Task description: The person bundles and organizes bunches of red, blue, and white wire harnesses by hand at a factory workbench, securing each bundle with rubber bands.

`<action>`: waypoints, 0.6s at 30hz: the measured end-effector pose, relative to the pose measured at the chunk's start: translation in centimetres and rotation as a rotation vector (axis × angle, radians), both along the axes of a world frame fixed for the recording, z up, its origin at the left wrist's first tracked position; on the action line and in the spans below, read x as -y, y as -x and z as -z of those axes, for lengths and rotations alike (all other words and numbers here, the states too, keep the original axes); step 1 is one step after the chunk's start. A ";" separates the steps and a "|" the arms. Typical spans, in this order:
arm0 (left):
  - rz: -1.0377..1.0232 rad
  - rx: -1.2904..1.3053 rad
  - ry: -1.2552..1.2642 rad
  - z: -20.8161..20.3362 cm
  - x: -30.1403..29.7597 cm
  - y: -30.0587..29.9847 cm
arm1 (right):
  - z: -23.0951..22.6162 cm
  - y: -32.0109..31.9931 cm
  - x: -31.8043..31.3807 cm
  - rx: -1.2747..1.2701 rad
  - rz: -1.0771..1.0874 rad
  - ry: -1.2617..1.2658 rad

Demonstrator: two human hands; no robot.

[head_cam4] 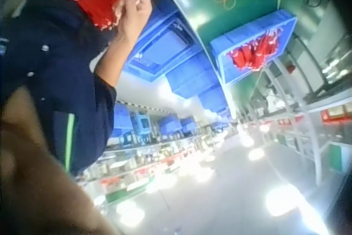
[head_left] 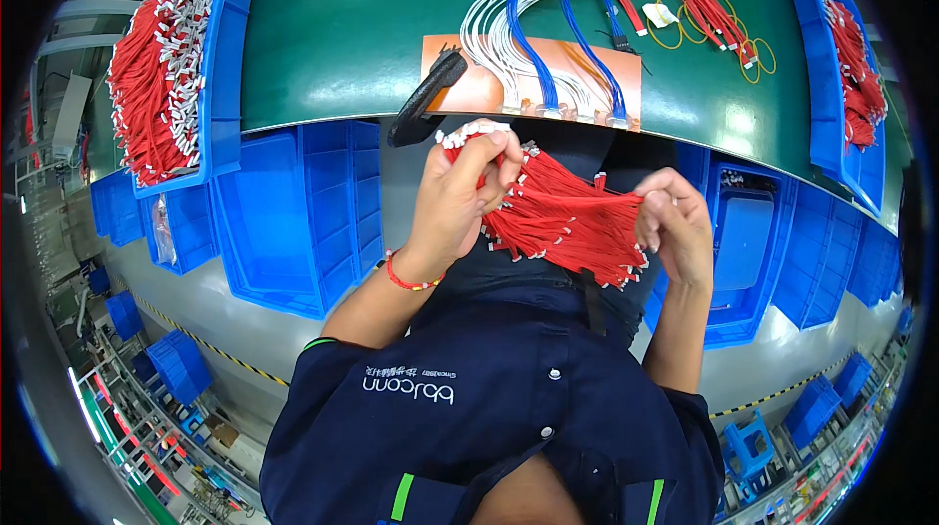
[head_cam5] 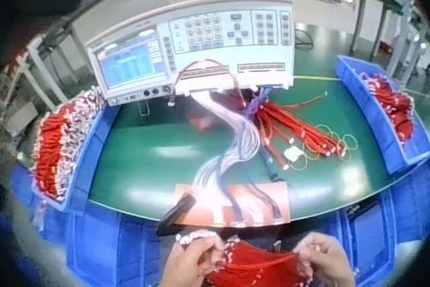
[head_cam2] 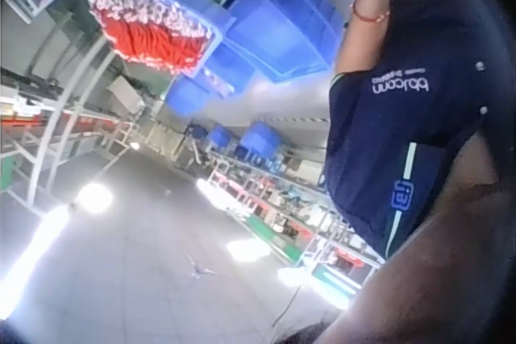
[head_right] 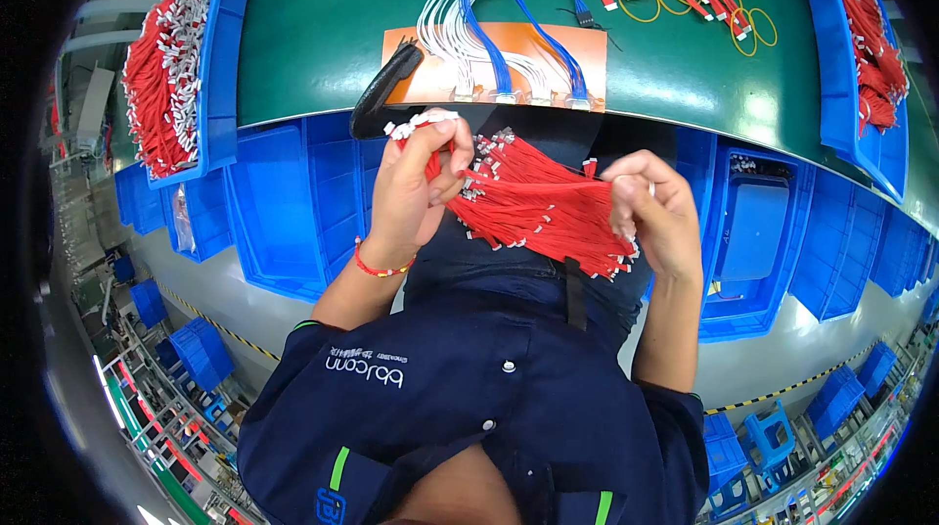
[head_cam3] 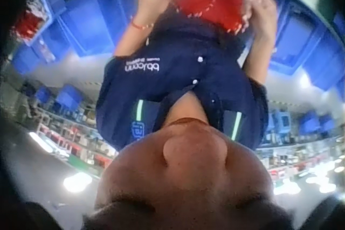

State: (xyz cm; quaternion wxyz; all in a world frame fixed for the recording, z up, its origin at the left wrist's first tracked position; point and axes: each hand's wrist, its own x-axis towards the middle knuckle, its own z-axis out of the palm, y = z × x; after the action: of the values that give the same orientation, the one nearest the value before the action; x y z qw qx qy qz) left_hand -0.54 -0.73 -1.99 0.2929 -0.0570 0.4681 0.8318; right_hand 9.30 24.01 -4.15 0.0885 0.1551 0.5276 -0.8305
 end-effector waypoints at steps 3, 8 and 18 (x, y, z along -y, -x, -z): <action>-0.018 -0.003 0.094 0.5 -0.4 0.1 | 0.7 -0.2 0.1 -0.125 0.139 0.263; -0.073 -0.044 0.159 0.5 -0.8 0.3 | 0.2 0.9 1.9 -0.168 0.082 0.138; -0.148 -0.161 0.253 0.5 -1.3 0.5 | -0.3 3.8 4.7 -0.080 0.230 -0.214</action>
State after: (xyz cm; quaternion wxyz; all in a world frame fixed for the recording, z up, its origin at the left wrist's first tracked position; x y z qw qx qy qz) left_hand -1.02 0.58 -2.53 0.1826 -0.0610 0.5856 0.7874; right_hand 5.47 19.35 -3.89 -0.0453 0.1900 0.5948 -0.7798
